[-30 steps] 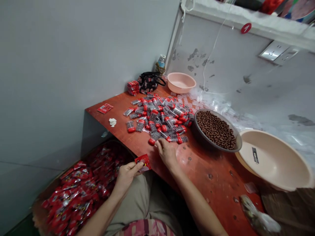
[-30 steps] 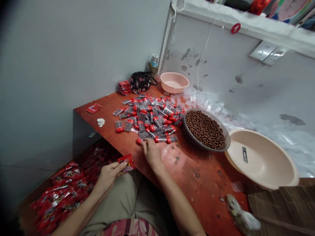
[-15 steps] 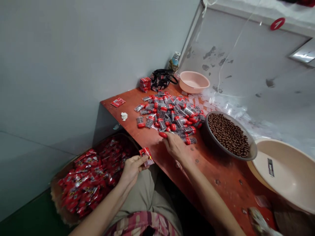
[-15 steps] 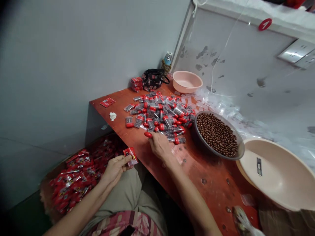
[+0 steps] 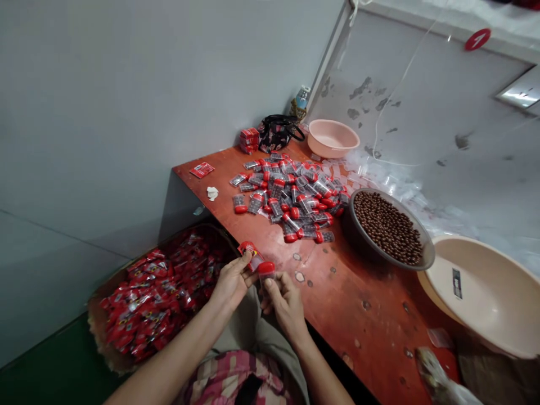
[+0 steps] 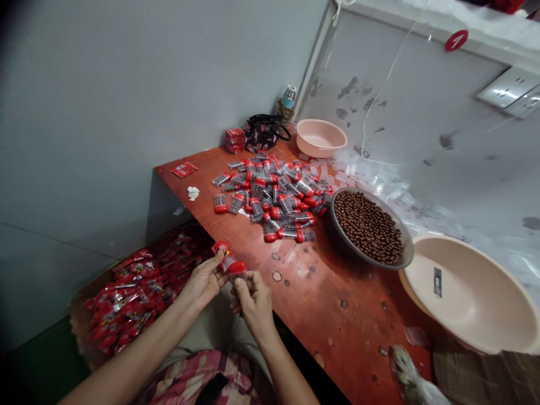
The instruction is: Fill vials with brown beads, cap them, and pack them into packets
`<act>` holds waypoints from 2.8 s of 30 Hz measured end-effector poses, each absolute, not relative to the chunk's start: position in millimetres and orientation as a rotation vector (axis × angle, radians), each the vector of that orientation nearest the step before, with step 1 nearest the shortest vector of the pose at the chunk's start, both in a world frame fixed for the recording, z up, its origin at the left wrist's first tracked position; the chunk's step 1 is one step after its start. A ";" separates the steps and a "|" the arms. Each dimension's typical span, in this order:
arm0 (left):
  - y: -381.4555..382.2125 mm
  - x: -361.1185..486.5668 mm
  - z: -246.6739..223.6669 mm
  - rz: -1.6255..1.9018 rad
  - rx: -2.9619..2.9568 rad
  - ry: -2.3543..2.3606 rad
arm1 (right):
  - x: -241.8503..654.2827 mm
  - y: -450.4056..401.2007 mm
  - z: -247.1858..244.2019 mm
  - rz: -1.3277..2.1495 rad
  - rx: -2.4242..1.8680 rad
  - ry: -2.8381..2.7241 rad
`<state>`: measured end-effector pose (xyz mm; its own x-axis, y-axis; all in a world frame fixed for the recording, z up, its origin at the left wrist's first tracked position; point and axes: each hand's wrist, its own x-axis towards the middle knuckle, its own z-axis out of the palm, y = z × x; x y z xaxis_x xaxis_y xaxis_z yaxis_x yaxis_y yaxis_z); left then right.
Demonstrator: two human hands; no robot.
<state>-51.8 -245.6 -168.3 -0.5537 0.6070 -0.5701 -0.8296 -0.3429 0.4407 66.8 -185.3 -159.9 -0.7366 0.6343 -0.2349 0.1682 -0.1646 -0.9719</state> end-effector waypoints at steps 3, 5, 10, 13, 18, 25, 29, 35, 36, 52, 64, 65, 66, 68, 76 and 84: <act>-245.6 -48.9 -165.5 1.972 -0.330 0.912 | 67.3 -184.1 -160.7 2.001 -0.910 -1.739; -245.8 -47.5 -163.5 1.950 -0.249 0.962 | 68.1 -183.3 -160.7 2.039 -0.879 -1.737; -245.0 -45.8 -158.2 1.940 -0.076 1.026 | 67.5 -181.2 -162.4 2.069 -0.879 -1.648; -244.3 -45.3 -157.2 1.941 -0.021 1.052 | 66.7 -181.7 -164.2 2.004 -0.871 -1.688; -243.9 -43.1 -159.6 1.909 0.043 1.084 | 66.8 -184.4 -169.1 1.968 -0.844 -1.714; -244.9 -39.4 -161.0 1.789 0.084 1.147 | 68.0 -181.2 -174.9 1.931 -0.856 -1.722; -244.7 -40.9 -158.4 1.724 0.135 1.130 | 68.3 -177.2 -175.4 2.204 -0.799 -1.594; -243.1 -39.0 -158.3 1.718 0.070 1.145 | 69.3 -178.9 -177.0 1.877 -0.874 -1.729; -243.3 -38.4 -158.1 1.709 0.086 1.147 | 69.0 -178.8 -177.4 1.946 -0.867 -1.698; -248.0 -38.9 -156.0 1.611 0.179 1.101 | 68.9 -175.8 -178.7 2.239 -0.793 -1.591; -252.5 -24.6 -163.5 1.826 0.020 1.045 | 64.9 -183.2 -177.7 2.084 -0.880 -1.597; -252.8 -23.6 -164.4 1.831 0.017 1.081 | 65.4 -183.7 -177.7 2.030 -0.888 -1.621; -253.1 -22.7 -165.3 1.838 0.016 1.115 | 65.7 -184.2 -177.8 1.987 -0.896 -1.637; -253.6 -21.0 -166.6 1.838 0.027 1.151 | 66.1 -185.0 -177.9 1.989 -0.904 -1.632; -249.8 -20.8 -166.2 1.889 -0.064 1.126 | 68.8 -186.2 -174.1 1.854 -0.879 -1.778; -258.7 -13.9 -168.0 1.756 0.002 1.073 | 65.9 -190.5 -177.5 2.278 -0.844 -1.412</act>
